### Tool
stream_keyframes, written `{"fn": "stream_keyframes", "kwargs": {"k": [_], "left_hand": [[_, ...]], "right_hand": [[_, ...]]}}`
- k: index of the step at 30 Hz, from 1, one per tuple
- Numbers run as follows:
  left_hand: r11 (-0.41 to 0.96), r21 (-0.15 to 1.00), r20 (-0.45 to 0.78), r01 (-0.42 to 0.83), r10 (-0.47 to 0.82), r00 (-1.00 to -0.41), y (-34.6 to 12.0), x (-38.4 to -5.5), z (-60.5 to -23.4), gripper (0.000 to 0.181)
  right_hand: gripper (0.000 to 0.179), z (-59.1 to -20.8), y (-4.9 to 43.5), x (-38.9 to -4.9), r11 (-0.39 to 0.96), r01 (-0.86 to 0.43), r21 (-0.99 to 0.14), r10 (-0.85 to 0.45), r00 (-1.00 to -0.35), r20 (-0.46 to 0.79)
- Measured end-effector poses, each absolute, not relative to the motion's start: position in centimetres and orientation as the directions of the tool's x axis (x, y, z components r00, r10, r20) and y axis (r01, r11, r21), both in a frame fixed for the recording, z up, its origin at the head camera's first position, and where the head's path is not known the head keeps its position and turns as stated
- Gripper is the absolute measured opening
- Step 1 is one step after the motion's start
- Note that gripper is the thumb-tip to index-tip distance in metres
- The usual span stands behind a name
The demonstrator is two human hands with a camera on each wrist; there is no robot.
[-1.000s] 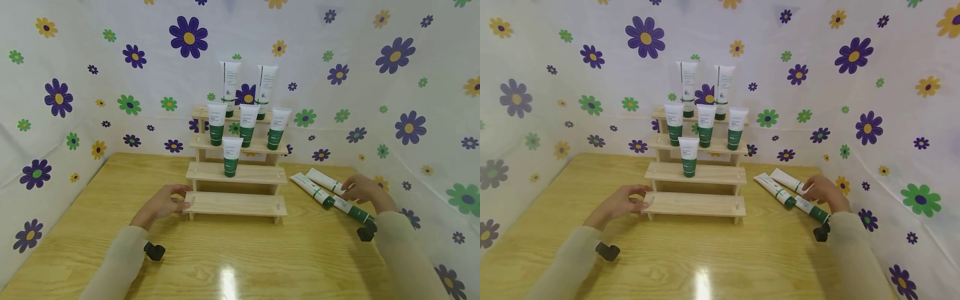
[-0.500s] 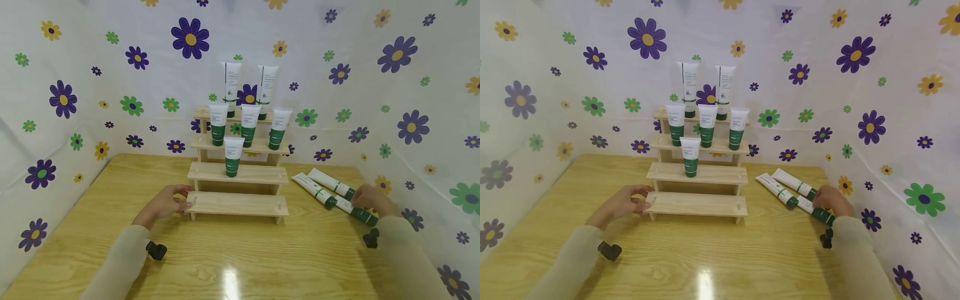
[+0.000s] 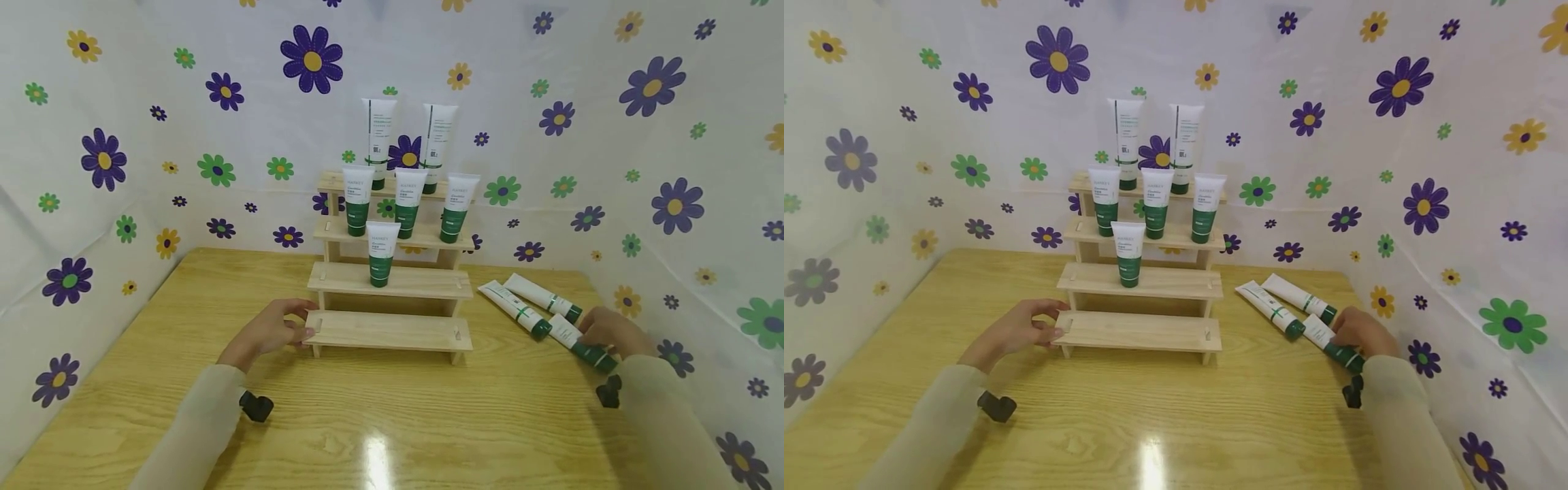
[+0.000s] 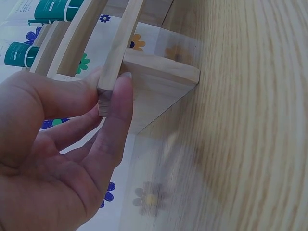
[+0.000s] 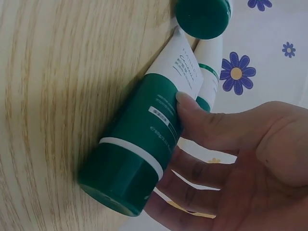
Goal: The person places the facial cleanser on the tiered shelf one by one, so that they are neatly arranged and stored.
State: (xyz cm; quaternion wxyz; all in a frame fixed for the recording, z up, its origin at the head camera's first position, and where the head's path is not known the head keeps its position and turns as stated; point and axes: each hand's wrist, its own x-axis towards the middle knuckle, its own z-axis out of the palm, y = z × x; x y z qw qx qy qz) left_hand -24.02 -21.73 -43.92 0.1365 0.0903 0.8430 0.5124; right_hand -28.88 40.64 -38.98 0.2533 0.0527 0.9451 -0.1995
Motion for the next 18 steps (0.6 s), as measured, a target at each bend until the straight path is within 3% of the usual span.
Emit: {"fn": "stream_keyframes", "kwargs": {"k": [8, 18], "left_hand": [[0.458, 0.889, -0.142, 0.006, 0.289, -0.947, -21.6, -24.0, -44.0, 0.052], [0.453, 0.891, -0.153, -0.008, 0.284, -0.946, -21.6, -23.9, -43.9, 0.052]], "right_hand": [[0.045, -38.3, 40.8, -28.4, 0.910, 0.155, -0.384, -0.064, -0.863, -0.501], [0.051, -32.3, 38.7, -28.9, 0.862, 0.017, -0.507, -0.205, -0.902, -0.379]]}}
